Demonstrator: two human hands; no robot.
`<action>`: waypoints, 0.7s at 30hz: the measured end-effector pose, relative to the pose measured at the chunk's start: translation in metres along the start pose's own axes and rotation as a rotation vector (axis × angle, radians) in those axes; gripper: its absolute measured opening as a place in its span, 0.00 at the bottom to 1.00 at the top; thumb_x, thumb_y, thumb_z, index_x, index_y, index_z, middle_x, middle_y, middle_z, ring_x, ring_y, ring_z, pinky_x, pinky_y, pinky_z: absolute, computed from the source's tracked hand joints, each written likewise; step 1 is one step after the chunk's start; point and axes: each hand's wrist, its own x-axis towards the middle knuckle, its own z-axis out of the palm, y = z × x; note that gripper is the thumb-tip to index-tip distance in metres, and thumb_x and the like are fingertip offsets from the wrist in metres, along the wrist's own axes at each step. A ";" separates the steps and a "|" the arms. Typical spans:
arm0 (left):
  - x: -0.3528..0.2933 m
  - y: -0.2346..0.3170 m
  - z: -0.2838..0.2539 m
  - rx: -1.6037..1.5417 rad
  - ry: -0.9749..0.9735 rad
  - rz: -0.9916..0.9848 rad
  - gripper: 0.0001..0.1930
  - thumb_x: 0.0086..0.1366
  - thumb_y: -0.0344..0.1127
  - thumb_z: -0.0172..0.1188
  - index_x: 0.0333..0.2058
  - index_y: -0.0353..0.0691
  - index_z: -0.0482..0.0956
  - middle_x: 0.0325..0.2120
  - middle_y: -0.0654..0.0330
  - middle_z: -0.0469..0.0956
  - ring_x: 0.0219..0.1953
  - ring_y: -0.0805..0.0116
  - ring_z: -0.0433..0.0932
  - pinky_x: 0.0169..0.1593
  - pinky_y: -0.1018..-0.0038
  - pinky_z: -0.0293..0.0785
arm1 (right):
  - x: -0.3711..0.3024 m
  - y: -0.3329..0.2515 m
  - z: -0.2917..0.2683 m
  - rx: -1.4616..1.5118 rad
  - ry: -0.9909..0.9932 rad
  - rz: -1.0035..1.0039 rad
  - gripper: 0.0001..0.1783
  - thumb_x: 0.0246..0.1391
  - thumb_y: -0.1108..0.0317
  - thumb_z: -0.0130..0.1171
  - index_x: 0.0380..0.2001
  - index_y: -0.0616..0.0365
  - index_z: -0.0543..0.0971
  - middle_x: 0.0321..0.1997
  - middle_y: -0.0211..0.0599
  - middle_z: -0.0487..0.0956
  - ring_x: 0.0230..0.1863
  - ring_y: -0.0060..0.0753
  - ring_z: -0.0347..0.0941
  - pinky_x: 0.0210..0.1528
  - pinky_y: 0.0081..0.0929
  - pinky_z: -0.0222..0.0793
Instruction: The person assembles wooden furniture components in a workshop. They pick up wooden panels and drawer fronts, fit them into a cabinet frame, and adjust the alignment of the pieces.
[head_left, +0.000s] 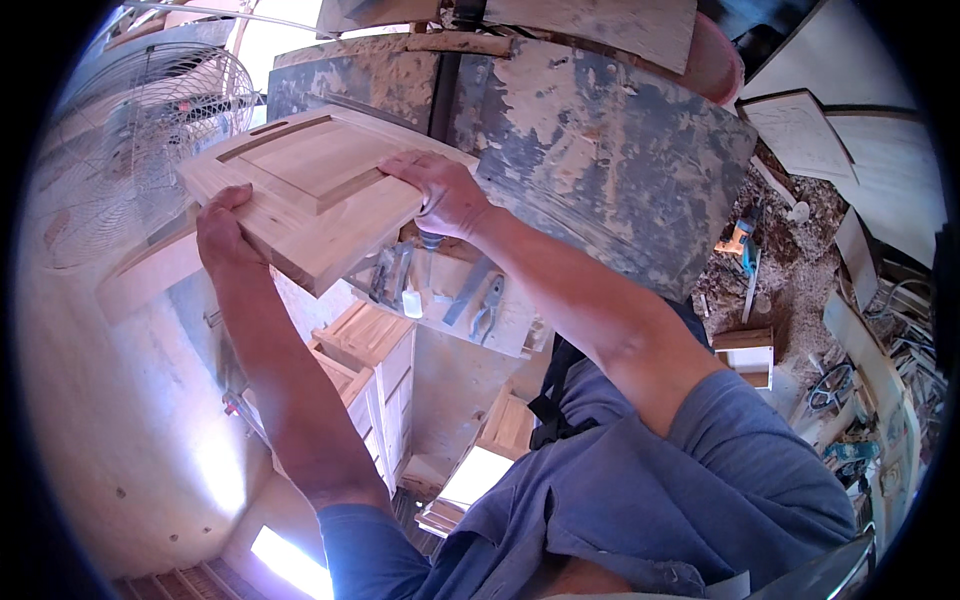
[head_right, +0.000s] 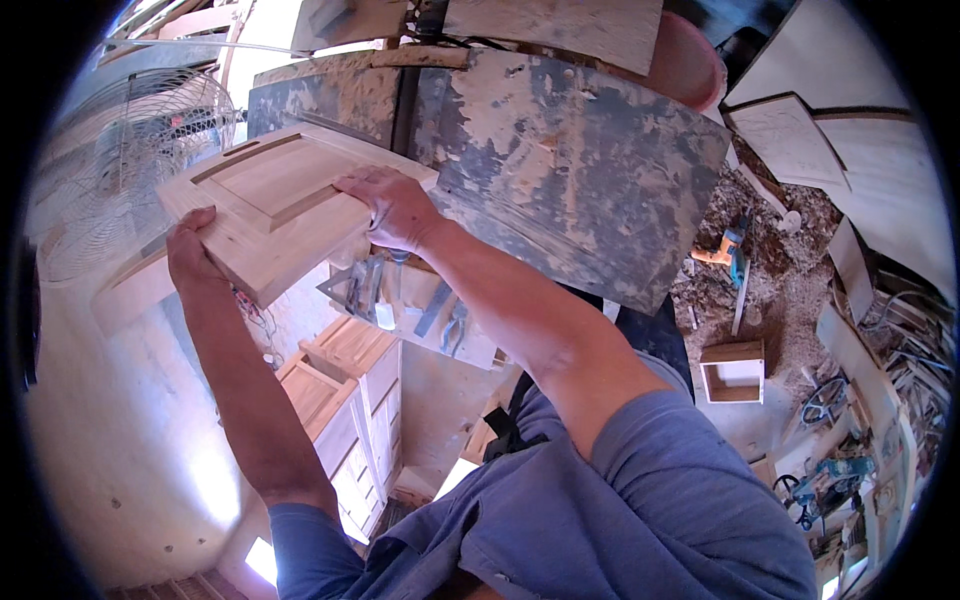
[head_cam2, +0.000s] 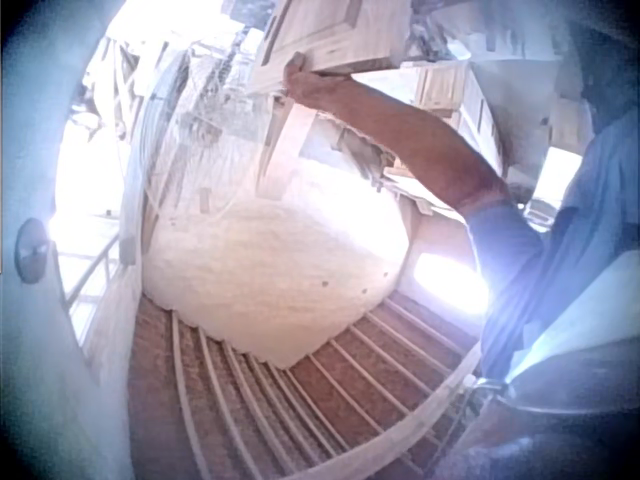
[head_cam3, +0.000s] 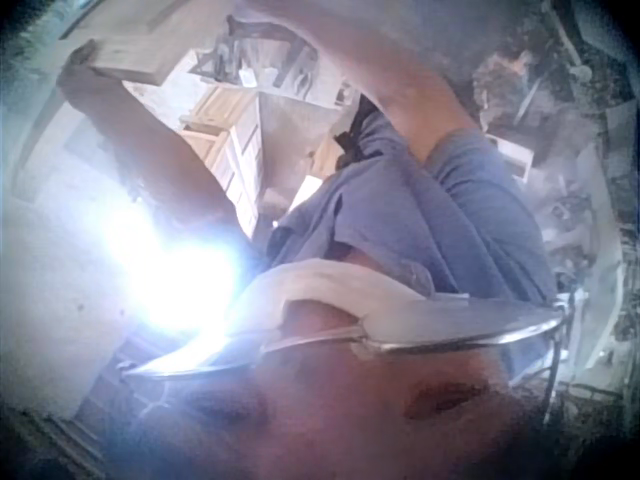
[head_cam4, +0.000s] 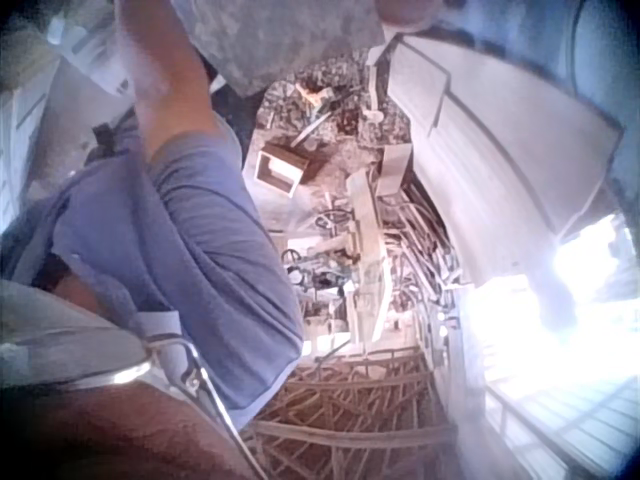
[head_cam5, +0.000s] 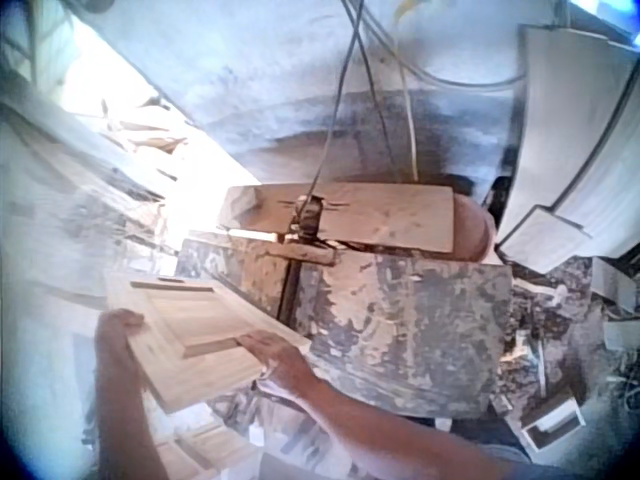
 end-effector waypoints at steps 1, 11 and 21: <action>0.002 0.001 0.001 0.003 0.012 0.003 0.24 0.54 0.25 0.62 0.51 0.27 0.74 0.40 0.48 0.79 0.41 0.49 0.82 0.50 0.55 0.81 | 0.002 0.000 0.002 -0.002 0.000 -0.001 0.40 0.33 0.73 0.75 0.57 0.49 0.80 0.57 0.40 0.82 0.60 0.45 0.77 0.62 0.34 0.74; 0.046 0.009 -0.016 0.043 -0.017 0.017 0.21 0.54 0.25 0.61 0.49 0.27 0.75 0.40 0.47 0.79 0.40 0.48 0.82 0.50 0.55 0.81 | 0.020 0.002 0.020 -0.023 0.047 -0.026 0.35 0.39 0.73 0.74 0.56 0.49 0.79 0.55 0.36 0.83 0.57 0.43 0.79 0.60 0.33 0.76; 0.050 0.020 -0.008 0.082 0.016 0.038 0.17 0.54 0.25 0.62 0.44 0.29 0.78 0.38 0.47 0.81 0.38 0.49 0.83 0.49 0.55 0.83 | 0.033 0.005 0.029 -0.015 -0.037 0.043 0.37 0.38 0.69 0.73 0.58 0.48 0.80 0.59 0.39 0.81 0.62 0.44 0.76 0.65 0.35 0.72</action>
